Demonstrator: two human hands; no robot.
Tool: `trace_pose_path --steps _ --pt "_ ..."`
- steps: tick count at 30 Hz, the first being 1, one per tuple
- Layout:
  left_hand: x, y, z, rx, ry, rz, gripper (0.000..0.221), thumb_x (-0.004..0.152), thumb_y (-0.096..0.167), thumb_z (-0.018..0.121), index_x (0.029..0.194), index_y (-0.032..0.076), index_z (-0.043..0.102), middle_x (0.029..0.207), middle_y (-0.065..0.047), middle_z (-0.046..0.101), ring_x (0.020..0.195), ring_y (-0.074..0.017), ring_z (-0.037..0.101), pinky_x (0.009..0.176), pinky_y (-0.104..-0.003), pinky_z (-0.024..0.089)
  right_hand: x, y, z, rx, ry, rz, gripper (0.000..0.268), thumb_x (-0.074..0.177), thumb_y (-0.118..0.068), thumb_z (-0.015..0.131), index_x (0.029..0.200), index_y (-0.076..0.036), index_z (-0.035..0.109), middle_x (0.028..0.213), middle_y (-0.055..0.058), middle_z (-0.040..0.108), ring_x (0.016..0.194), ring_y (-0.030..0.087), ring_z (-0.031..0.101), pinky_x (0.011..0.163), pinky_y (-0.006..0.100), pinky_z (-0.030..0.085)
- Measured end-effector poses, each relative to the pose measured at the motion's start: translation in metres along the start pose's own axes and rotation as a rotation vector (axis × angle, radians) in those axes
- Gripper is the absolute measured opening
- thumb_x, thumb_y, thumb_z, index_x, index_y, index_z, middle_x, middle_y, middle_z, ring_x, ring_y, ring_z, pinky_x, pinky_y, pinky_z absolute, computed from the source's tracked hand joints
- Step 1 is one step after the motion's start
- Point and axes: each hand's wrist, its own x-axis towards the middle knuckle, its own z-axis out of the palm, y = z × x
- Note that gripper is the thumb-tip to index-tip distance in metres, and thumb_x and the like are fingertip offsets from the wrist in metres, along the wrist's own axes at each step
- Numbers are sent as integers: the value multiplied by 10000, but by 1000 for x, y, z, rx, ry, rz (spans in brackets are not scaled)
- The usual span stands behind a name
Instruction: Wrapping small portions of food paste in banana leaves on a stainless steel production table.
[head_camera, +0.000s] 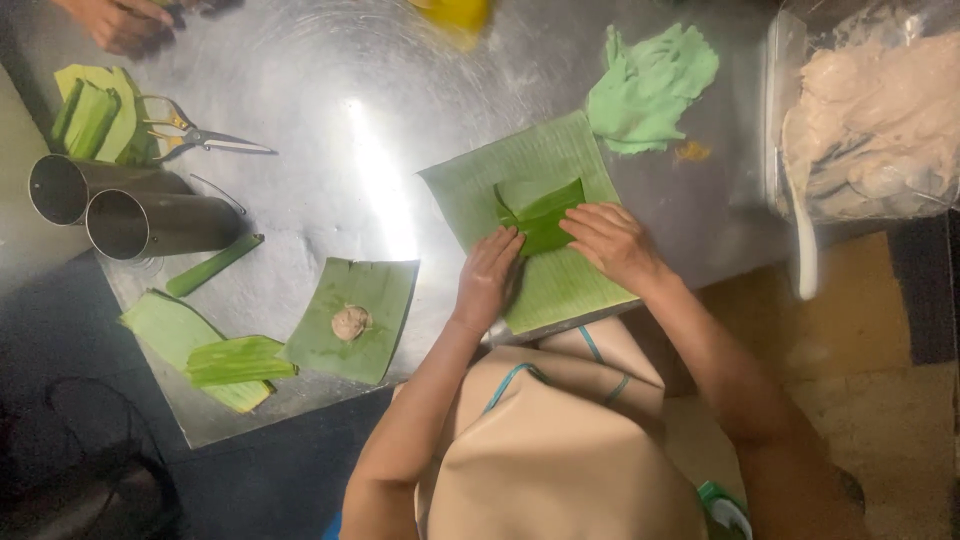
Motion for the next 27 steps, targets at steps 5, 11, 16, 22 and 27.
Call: trace_pose_path --steps 5,11,16,22,27 --pt "27 -31 -3 -204 -196 -371 293 1032 268 626 1255 89 695 1161 -145 741 1139 -335 691 984 -460 523 23 13 0 125 11 38 248 983 -168 726 1216 -83 735 1125 78 735 1035 277 693 908 443 540" --pt "61 -22 -18 -309 -92 -625 432 1020 310 646 1351 37 591 1237 -224 684 1188 -395 653 1024 -497 514 42 28 21 51 48 114 347 966 -283 761 1260 -113 688 1094 64 659 972 295 638 821 441 496" --pt "51 12 -18 -685 71 -1006 632 958 166 724 1471 -77 446 1245 -167 653 1095 -214 644 1039 -425 529 54 24 18 9 -7 254 389 942 -301 789 1280 -136 690 1110 64 622 985 299 601 813 430 463" --pt "60 12 15 -1053 310 -1094 894 885 77 777 1567 -99 226 1545 -334 349 1459 -421 379 1155 -502 457 45 2 31 19 -33 353 341 1016 -371 705 1316 -212 686 1023 15 592 965 244 543 806 400 387" --pt "54 2 32 -1044 412 -1133 974 806 94 863 1595 14 299 1433 -126 466 1086 -140 514 971 -292 613 37 -36 38 365 89 544 391 982 -158 722 1364 -191 646 1243 37 674 1173 281 587 996 454 388"
